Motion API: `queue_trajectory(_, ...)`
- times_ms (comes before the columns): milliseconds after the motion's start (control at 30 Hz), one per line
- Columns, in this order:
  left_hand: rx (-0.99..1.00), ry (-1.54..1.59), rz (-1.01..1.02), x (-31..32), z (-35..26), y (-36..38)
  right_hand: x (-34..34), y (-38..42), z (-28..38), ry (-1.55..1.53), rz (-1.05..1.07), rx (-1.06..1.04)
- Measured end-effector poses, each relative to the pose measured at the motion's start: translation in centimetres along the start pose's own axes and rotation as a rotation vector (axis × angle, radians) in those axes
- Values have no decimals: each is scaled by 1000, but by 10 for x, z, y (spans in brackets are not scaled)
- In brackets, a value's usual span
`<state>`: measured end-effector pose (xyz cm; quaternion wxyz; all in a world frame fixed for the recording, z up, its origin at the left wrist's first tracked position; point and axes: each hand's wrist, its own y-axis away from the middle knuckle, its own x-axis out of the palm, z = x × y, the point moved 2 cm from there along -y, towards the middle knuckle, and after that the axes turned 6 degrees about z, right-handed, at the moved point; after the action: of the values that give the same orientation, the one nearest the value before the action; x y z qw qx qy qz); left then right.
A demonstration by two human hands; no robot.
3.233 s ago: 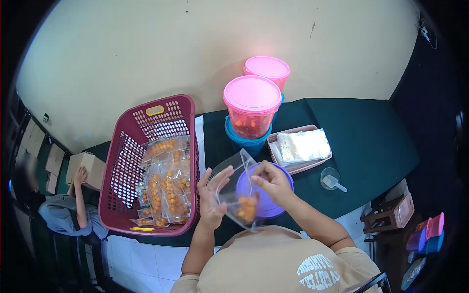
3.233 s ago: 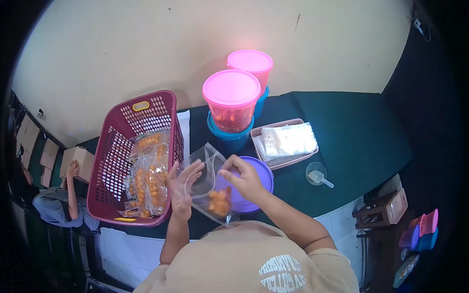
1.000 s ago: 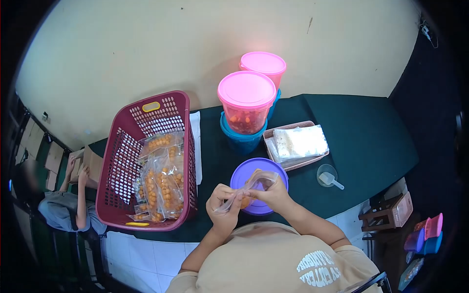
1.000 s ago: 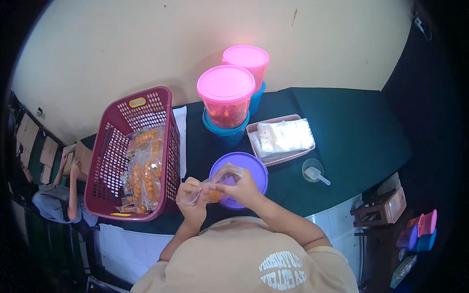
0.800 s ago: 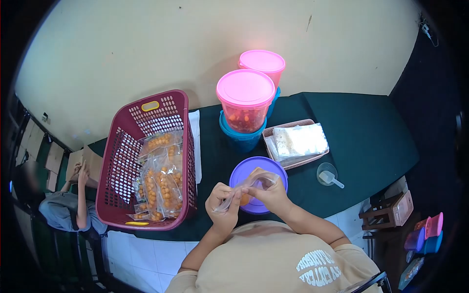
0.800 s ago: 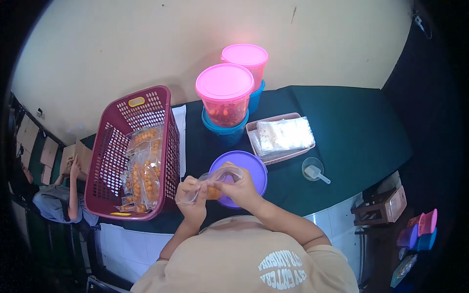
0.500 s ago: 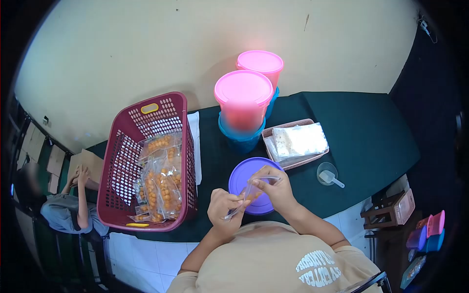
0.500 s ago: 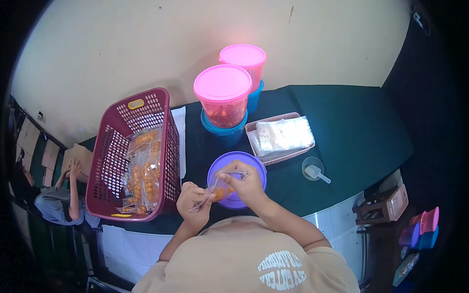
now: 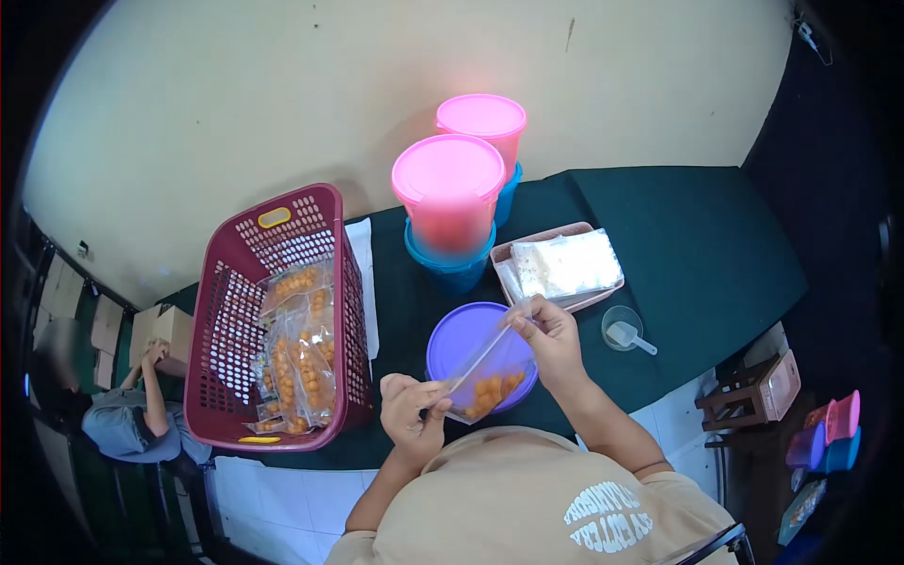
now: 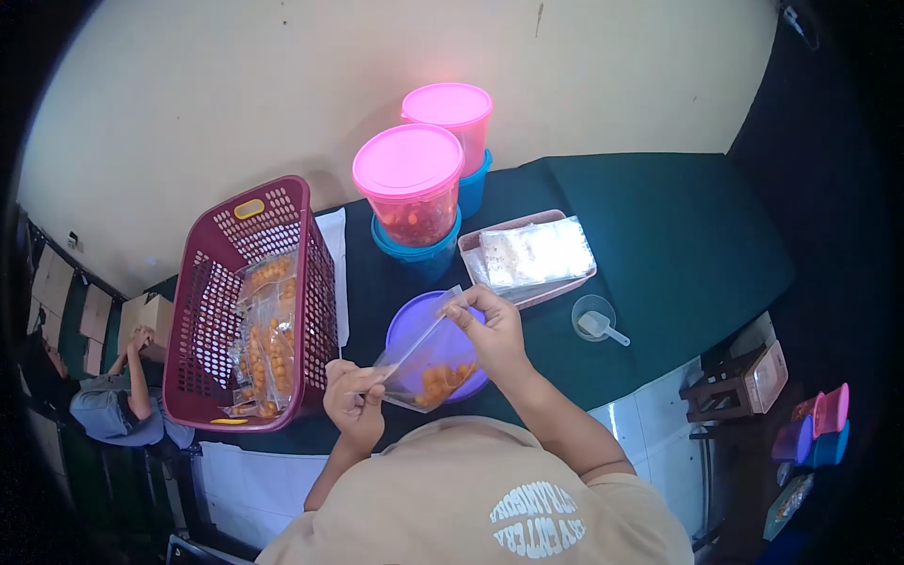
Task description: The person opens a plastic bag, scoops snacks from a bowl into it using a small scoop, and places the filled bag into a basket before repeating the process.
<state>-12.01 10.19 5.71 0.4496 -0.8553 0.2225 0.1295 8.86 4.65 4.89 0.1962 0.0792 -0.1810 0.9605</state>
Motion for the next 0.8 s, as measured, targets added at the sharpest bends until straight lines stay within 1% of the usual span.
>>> queue_trajectory(67, -31, 105, -58, 1, 5, 0, -3, 1, 8, 26, 1, -9)
queue_trajectory(133, -71, 151, -77, 4, 5, -1, -4, 4, 14, -17, -26, 4)
queue_trajectory(200, -138, 274, -140, 7, 4, -2, -9, 5, 19, -21, -7, -7)
queue_trajectory(267, -170, 268, -135, 10, 2, 1, -12, 8, 22, -36, 18, -24)
queue_trajectory(333, -259, 481, -311, 15, 6, 2, -15, 10, 29, 193, 61, -216)
queue_trajectory(367, -247, 461, -251, 14, 16, 5, -15, 10, 30, 247, 110, -322)
queue_trajectory(400, -241, 448, -282, 18, 13, -1, -12, 10, 32, 243, 143, -331)
queue_trajectory(467, -174, 31, -612, 22, 1, -16, -14, 10, 37, -6, -27, -277)
queue_trajectory(500, -166, -27, -574, 24, -6, -2, -23, 8, 38, 134, -16, -342)
queue_trajectory(533, -1, 45, -534, 31, -17, -2, -27, 4, 41, 126, 14, -352)
queue_trajectory(600, -65, 133, -101, 52, -45, -9, -25, 7, 51, 304, 229, -615)
queue_trajectory(633, -76, 120, -116, 65, -51, -10, -28, 9, 53, 293, 249, -611)
queue_trajectory(700, -302, 290, -96, 93, -58, -13, -29, 18, 55, 410, 539, -578)
queue_trajectory(733, -303, 283, -103, 102, -62, -14, -34, 19, 50, 404, 546, -581)
queue_trajectory(800, -450, 266, -183, 117, -67, -11, -45, 18, 36, 420, 528, -539)
